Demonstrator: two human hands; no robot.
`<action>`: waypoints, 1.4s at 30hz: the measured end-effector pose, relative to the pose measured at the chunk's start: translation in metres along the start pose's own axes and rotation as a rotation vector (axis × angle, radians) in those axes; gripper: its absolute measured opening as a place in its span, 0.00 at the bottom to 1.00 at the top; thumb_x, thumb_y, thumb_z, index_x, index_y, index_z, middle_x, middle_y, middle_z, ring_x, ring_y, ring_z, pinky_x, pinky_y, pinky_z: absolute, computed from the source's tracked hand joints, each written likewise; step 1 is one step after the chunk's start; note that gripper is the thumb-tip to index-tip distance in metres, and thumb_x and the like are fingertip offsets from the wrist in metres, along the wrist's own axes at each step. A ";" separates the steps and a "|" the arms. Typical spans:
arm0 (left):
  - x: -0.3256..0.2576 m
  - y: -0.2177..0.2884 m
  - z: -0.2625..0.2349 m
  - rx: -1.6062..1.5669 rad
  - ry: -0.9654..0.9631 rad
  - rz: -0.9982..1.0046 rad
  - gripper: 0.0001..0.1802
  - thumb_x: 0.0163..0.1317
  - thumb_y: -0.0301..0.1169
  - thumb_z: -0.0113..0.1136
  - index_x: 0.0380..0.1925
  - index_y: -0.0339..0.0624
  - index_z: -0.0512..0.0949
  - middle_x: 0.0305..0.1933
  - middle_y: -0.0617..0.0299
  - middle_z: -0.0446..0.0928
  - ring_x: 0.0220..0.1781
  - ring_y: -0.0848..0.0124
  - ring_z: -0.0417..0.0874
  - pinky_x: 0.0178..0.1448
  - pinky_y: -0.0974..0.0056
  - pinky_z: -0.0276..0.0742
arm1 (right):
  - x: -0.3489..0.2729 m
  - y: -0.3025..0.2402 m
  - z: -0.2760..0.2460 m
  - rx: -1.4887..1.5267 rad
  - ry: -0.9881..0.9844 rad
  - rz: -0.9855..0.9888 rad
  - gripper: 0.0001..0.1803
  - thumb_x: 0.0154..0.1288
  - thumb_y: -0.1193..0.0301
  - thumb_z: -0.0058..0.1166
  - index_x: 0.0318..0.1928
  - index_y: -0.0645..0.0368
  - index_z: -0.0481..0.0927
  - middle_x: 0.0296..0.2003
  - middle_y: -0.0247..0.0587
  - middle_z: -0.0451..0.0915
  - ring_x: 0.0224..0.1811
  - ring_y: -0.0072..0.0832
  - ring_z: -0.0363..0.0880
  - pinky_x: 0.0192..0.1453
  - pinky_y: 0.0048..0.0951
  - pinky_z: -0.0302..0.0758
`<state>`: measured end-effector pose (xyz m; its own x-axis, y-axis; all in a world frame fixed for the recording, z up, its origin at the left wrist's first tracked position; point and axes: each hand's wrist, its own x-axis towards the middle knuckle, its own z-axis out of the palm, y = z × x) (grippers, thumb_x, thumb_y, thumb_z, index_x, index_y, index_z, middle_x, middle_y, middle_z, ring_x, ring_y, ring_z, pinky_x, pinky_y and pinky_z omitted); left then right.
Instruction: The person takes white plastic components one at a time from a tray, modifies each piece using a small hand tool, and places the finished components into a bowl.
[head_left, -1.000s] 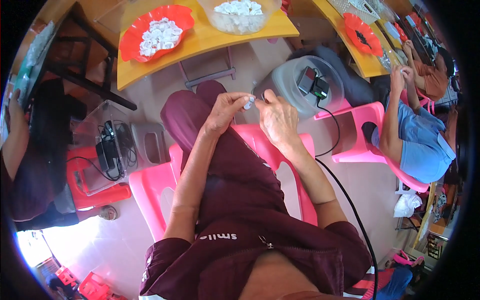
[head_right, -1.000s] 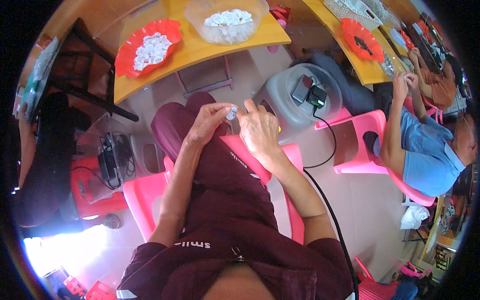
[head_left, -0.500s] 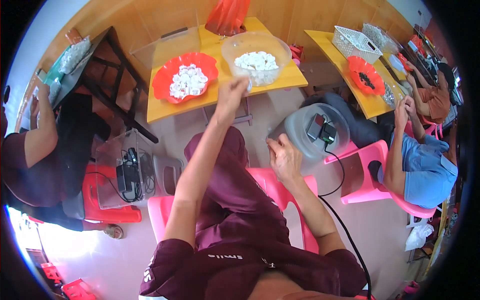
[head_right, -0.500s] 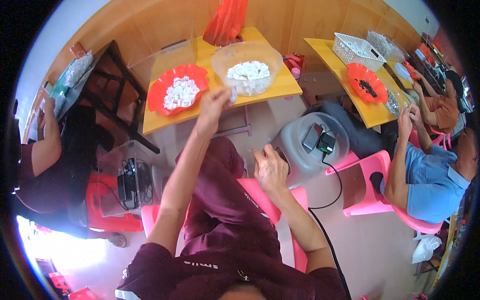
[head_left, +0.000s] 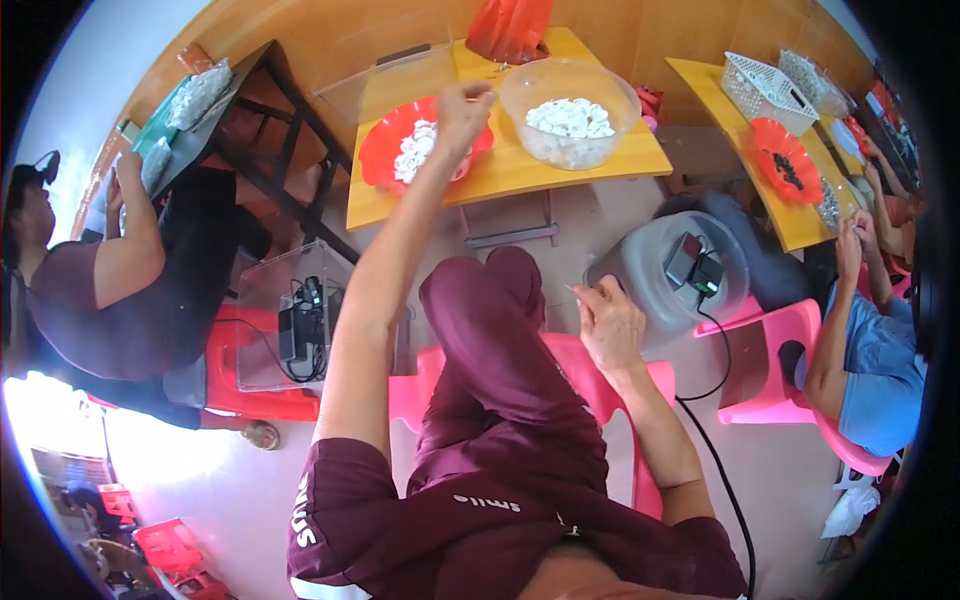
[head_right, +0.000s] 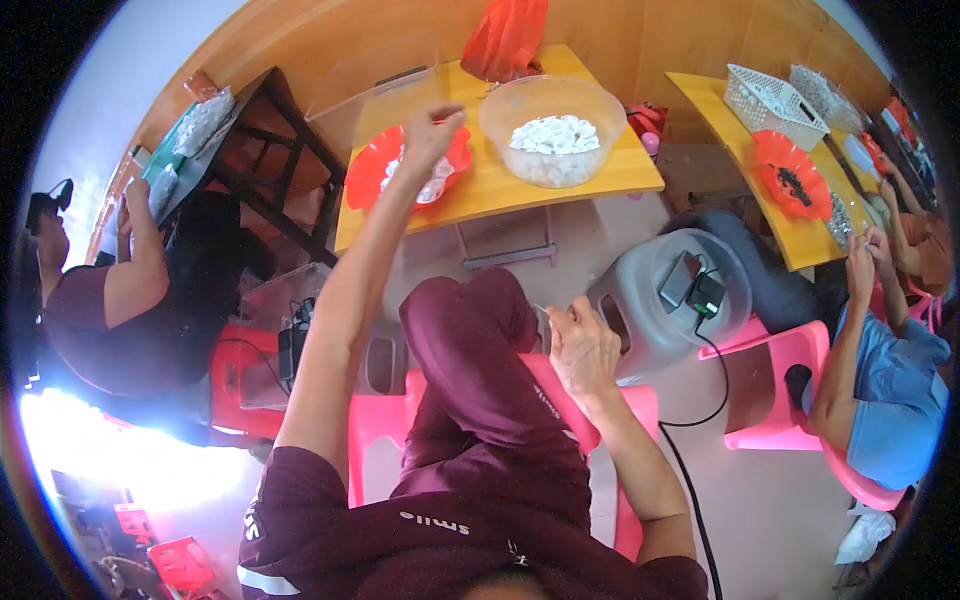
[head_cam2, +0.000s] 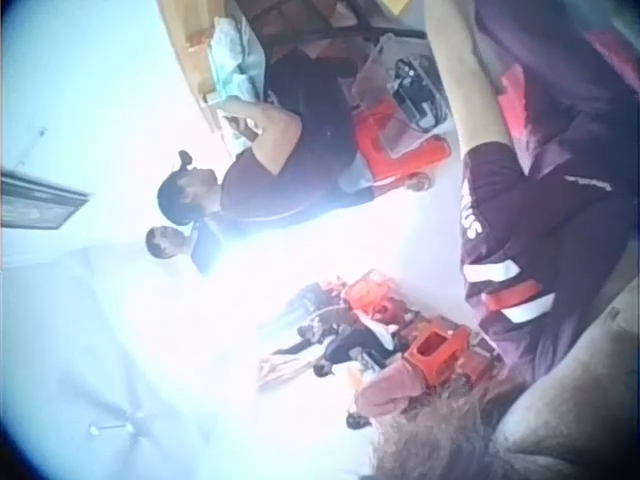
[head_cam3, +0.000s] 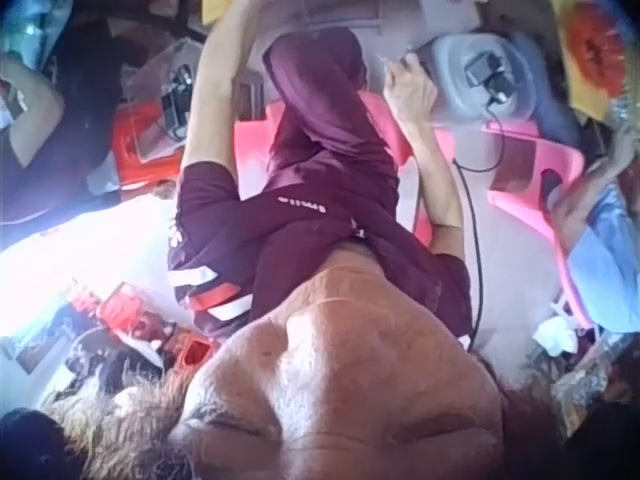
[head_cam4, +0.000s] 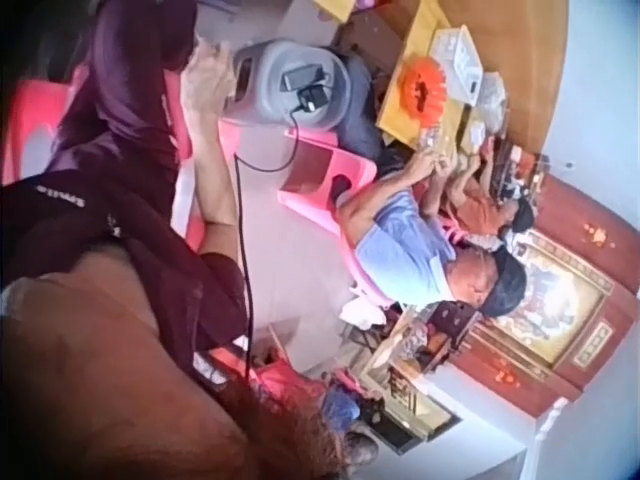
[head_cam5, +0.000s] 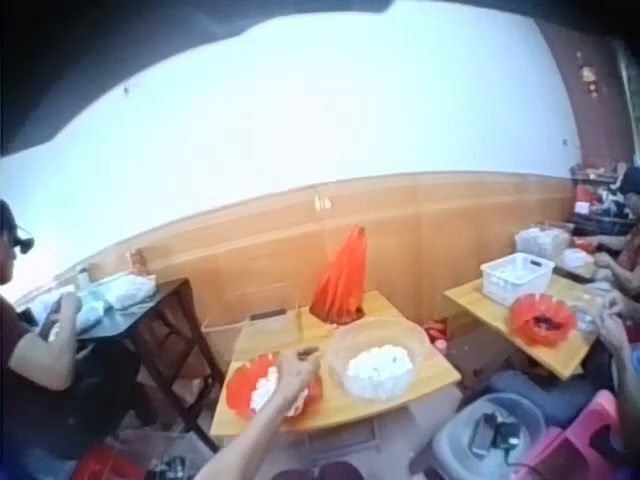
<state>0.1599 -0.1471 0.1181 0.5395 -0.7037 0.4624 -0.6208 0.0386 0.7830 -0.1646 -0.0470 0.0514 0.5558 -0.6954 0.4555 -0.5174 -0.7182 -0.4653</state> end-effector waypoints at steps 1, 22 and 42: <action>0.004 -0.019 -0.020 0.046 0.040 0.001 0.16 0.54 0.33 0.59 0.40 0.34 0.80 0.38 0.54 0.81 0.39 0.70 0.81 0.41 0.67 0.76 | 0.000 -0.002 0.001 0.018 -0.005 0.001 0.07 0.52 0.74 0.57 0.35 0.53 0.81 0.26 0.37 0.70 0.25 0.37 0.74 0.27 0.37 0.70; 0.018 -0.117 -0.100 0.555 0.117 -0.519 0.08 0.43 0.31 0.63 0.24 0.40 0.81 0.35 0.50 0.81 0.40 0.57 0.82 0.44 0.57 0.77 | 0.001 0.002 0.006 0.107 -0.076 0.054 0.07 0.52 0.77 0.57 0.34 0.56 0.81 0.25 0.39 0.69 0.23 0.37 0.74 0.27 0.37 0.70; -0.256 0.036 0.043 -0.939 -0.193 -0.549 0.02 0.58 0.23 0.54 0.30 0.36 0.73 0.33 0.57 0.78 0.35 0.70 0.81 0.39 0.68 0.82 | 0.017 0.018 0.015 1.008 -0.113 0.563 0.17 0.56 0.65 0.59 0.43 0.62 0.80 0.27 0.29 0.78 0.19 0.13 0.66 0.21 0.18 0.65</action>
<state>-0.0251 0.0035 0.0101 0.4610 -0.8858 -0.0540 0.3988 0.1525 0.9043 -0.1544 -0.0714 0.0401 0.4933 -0.8681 -0.0550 0.0152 0.0718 -0.9973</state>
